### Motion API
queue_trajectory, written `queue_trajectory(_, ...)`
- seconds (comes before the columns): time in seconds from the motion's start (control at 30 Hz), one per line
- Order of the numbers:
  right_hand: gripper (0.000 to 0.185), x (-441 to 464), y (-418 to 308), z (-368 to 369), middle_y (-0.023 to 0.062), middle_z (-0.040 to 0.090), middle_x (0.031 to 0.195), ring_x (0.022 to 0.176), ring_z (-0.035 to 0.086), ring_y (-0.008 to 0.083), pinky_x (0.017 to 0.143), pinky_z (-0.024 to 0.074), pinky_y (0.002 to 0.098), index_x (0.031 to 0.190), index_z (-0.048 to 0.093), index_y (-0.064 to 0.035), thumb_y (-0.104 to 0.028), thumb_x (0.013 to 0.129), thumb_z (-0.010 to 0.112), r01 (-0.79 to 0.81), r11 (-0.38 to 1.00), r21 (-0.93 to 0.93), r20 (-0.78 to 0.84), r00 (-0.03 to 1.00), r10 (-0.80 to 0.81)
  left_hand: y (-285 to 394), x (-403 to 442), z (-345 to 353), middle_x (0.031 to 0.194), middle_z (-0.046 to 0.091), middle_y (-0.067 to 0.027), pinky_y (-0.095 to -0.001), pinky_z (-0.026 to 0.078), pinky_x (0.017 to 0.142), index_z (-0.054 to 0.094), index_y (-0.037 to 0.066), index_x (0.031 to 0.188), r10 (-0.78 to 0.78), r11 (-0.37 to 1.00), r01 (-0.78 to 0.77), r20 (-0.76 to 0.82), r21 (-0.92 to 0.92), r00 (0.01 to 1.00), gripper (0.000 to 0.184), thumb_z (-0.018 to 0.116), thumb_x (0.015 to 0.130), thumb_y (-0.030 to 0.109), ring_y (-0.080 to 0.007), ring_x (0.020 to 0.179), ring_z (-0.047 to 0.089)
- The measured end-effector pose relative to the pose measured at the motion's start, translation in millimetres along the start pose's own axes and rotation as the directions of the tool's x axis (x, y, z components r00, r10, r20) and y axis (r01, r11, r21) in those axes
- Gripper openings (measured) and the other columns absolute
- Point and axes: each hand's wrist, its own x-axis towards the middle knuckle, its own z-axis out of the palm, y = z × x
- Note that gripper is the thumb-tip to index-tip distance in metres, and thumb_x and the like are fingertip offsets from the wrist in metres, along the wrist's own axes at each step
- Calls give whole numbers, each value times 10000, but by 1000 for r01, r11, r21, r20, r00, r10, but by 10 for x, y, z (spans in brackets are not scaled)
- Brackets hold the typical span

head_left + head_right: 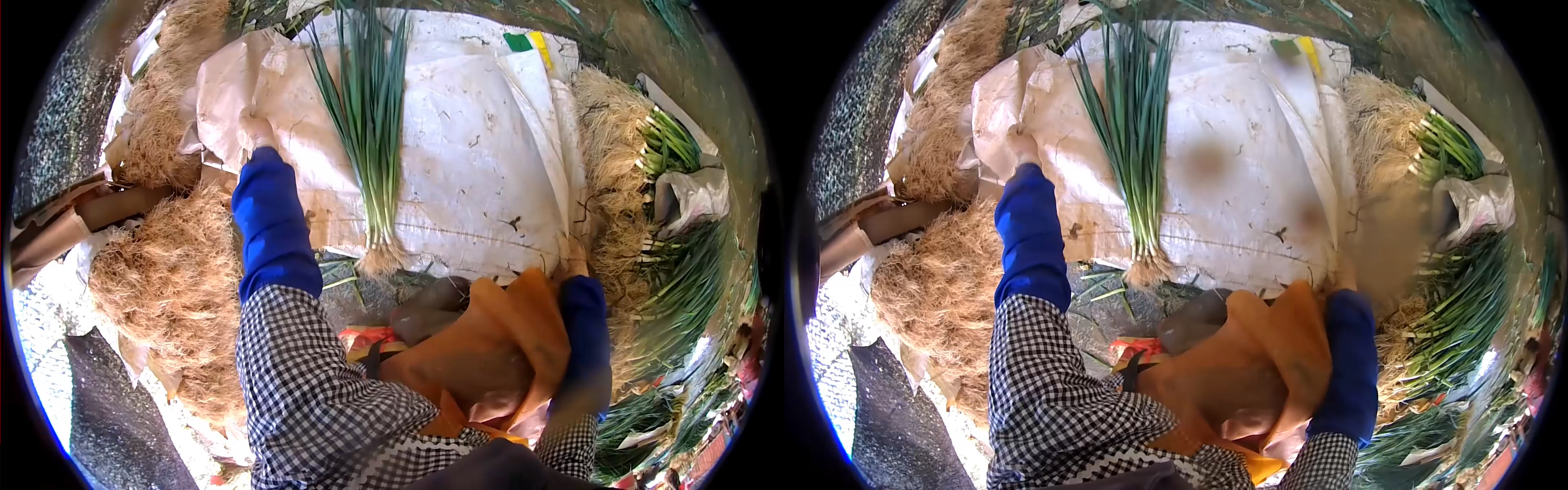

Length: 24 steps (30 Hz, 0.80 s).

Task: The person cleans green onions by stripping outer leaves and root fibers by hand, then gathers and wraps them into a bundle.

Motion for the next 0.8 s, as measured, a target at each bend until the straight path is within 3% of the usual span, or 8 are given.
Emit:
queue_trajectory(0.1,497,-29,211,99,252,597,906,841,567,394,749,425,419,999,593,11,-439,843,449,144,989,-24,-3,990,-144,268,-349,-29,1237,483,-188,-419,390,915,429,49,1264,28,806,45,-114,590,993,565,609,751,198,-320,1107,481)
queue_trajectory(0.27,399,355,754,447,190,548,1132,1052,512,343,904,415,384,1133,544,-71,-264,784,562,64,981,-182,331,944,0,1164,-2627,-474,1375,275,-256,-435,229,1047,246,27,1368,3,996,-50,536,74,844,898,667,702,456,-391,1269,255)
queue_trajectory(0.37,348,399,625,612,168,570,1097,1021,530,321,880,428,376,1129,552,-75,-254,834,504,149,984,103,45,987,-154,122,-3722,54,1338,295,-259,-433,254,1021,224,-13,1348,100,971,-217,666,96,739,949,703,597,314,-409,1213,297)
queue_trajectory(0.47,314,564,549,783,146,592,1063,991,548,299,857,440,368,1126,561,-80,-243,884,446,192,912,364,-172,976,-137,844,-3478,-492,1259,386,-299,-398,168,1078,383,-27,1258,37,972,-217,845,95,534,597,583,744,199,-428,1251,255)
queue_trajectory(0.53,302,793,616,1028,132,606,1040,971,559,284,841,449,363,1123,566,-83,-237,917,407,278,747,604,-339,938,-74,617,-3463,-200,1287,364,-301,-388,171,1081,362,-30,1280,24,999,-38,781,0,624,621,579,745,198,-428,1264,241)
queue_trajectory(0.63,370,-32,216,171,118,588,1078,1048,522,273,903,409,357,1162,548,-109,-251,821,537,320,899,300,-99,947,-304,832,-3279,-298,1333,318,-292,-388,182,1078,314,-23,1321,17,869,-379,747,318,665,670,575,740,184,-407,1278,237)
queue_trajectory(0.7,460,-776,188,-343,109,576,1103,1099,497,266,944,383,353,1188,535,-127,-261,757,623,452,875,174,-403,843,-355,752,-3209,28,1361,293,-269,-390,190,1072,290,-28,1335,175,899,-401,693,177,700,737,627,723,210,-382,1282,247)
queue_trajectory(0.8,844,-1666,414,-928,127,264,1385,1296,202,327,1013,235,527,1336,346,-137,-442,632,697,-5,989,-147,-674,732,-97,1562,-3360,12,1358,314,-251,-372,189,1070,283,-53,1331,390,910,-387,625,-150,676,804,691,713,260,-361,1275,276)
